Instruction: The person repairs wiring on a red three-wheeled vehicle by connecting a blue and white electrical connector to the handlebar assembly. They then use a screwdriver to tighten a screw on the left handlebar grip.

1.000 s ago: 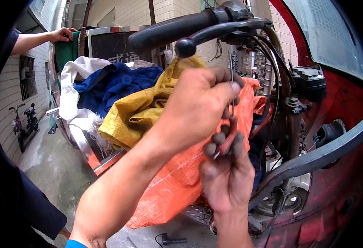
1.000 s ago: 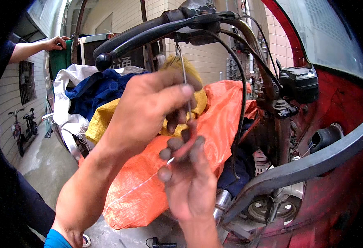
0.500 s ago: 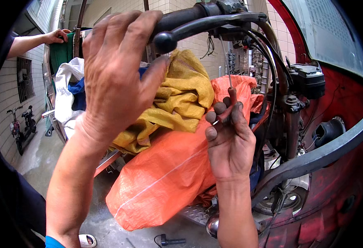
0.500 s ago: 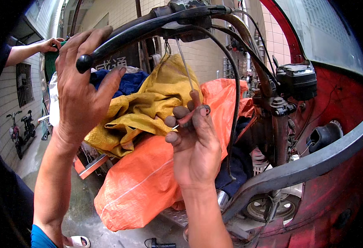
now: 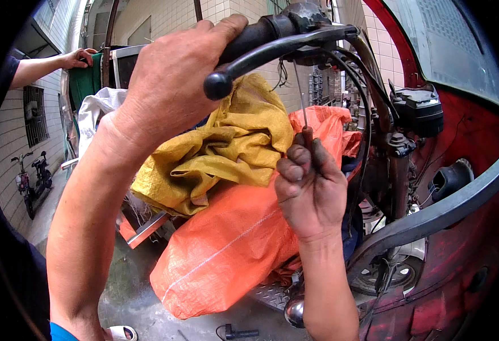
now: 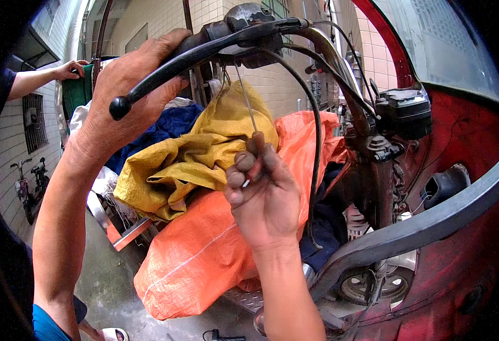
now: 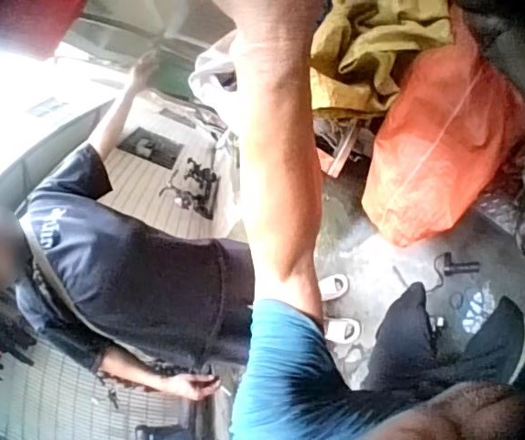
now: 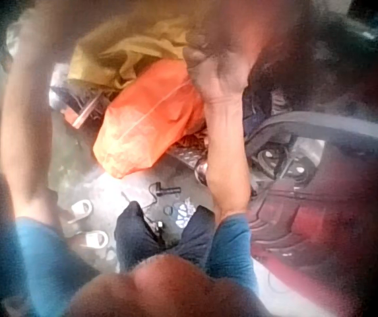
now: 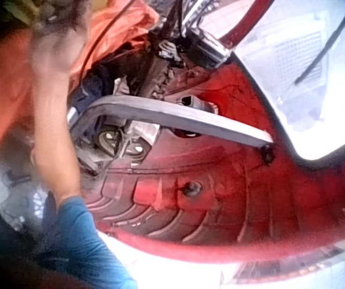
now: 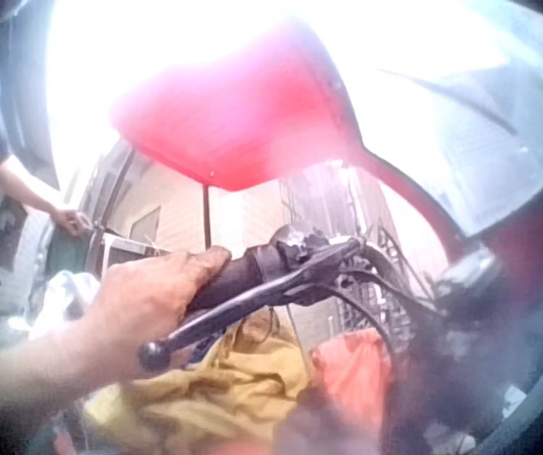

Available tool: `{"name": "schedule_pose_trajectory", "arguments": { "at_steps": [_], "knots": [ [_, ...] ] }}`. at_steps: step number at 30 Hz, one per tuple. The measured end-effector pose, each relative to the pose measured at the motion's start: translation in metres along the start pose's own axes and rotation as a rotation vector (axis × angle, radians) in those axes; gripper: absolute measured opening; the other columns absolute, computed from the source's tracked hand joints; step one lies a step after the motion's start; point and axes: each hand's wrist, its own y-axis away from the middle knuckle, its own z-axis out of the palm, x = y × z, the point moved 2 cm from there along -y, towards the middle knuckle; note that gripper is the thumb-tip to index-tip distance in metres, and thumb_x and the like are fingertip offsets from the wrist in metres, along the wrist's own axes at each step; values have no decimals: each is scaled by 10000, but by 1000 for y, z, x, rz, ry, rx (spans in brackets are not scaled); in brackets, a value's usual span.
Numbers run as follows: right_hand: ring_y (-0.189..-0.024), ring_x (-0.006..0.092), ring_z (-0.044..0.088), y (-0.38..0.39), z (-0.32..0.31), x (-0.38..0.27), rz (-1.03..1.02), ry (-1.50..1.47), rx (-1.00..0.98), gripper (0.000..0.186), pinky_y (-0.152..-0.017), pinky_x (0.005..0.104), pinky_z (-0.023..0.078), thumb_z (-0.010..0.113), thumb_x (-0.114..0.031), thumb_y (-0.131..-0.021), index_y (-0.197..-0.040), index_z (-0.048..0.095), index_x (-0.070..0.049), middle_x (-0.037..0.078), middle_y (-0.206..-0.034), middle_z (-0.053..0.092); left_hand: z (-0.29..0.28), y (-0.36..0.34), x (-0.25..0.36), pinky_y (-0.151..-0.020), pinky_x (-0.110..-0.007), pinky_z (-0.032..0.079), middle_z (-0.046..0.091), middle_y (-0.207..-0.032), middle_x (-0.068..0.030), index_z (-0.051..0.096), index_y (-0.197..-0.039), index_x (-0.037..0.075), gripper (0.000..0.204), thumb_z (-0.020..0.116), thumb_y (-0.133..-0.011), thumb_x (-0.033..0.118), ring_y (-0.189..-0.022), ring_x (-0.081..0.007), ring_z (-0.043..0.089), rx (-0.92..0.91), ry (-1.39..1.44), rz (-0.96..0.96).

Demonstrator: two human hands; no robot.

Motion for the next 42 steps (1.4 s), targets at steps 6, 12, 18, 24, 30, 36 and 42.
{"name": "schedule_pose_trajectory", "arguments": {
  "at_steps": [6,12,18,24,30,36,42],
  "knots": [
    [-730,212,624,-4,-9,17,-339,495,170,343,-544,282,500,439,-329,-983,-1213,483,-80,90,-886,606,3,5,0,-741,-362,504,638,-990,-160,548,-1223,81,424,626,-816,169,-847,-304,639,37,-36,-9],
    [-684,188,607,-4,-5,15,-209,382,142,354,-522,260,493,417,-355,-988,-1206,508,-90,78,-892,615,3,2,2,-756,-356,503,636,-1006,-158,542,-1231,72,435,626,-812,154,-858,-296,636,21,17,-8],
    [-667,175,505,-4,-12,8,105,-158,-120,358,-519,286,433,367,-311,-1004,-1183,555,-64,55,-848,568,0,7,-1,-780,-349,503,632,-1042,-159,538,-1239,72,441,619,-813,149,-879,-295,635,4,6,-12],
    [-689,194,563,2,-4,4,-265,406,113,332,-522,294,448,405,-322,-994,-1198,537,-97,57,-867,591,4,3,2,-805,-359,499,625,-1063,-167,532,-1250,67,458,616,-808,155,-909,-298,632,14,29,-17],
    [-703,195,571,1,2,11,-285,463,183,300,-527,293,465,436,-318,-984,-1195,543,-132,45,-874,587,2,3,2,-813,-354,498,627,-1072,-163,533,-1252,66,455,620,-817,170,-921,-295,632,-1,23,-33],
    [-709,193,563,-1,-5,11,-116,110,16,290,-516,287,475,446,-301,-983,-1190,542,-122,45,-849,577,3,3,1,-807,-355,498,631,-1060,-160,540,-1247,70,447,627,-820,169,-912,-289,636,30,28,-18],
    [-718,216,618,-2,-6,11,-367,523,169,307,-514,292,528,460,-292,-978,-1202,514,-90,60,-848,590,1,6,1,-805,-355,494,628,-1058,-165,538,-1247,63,459,631,-809,167,-915,-305,630,1,34,-44]
  ]
}}
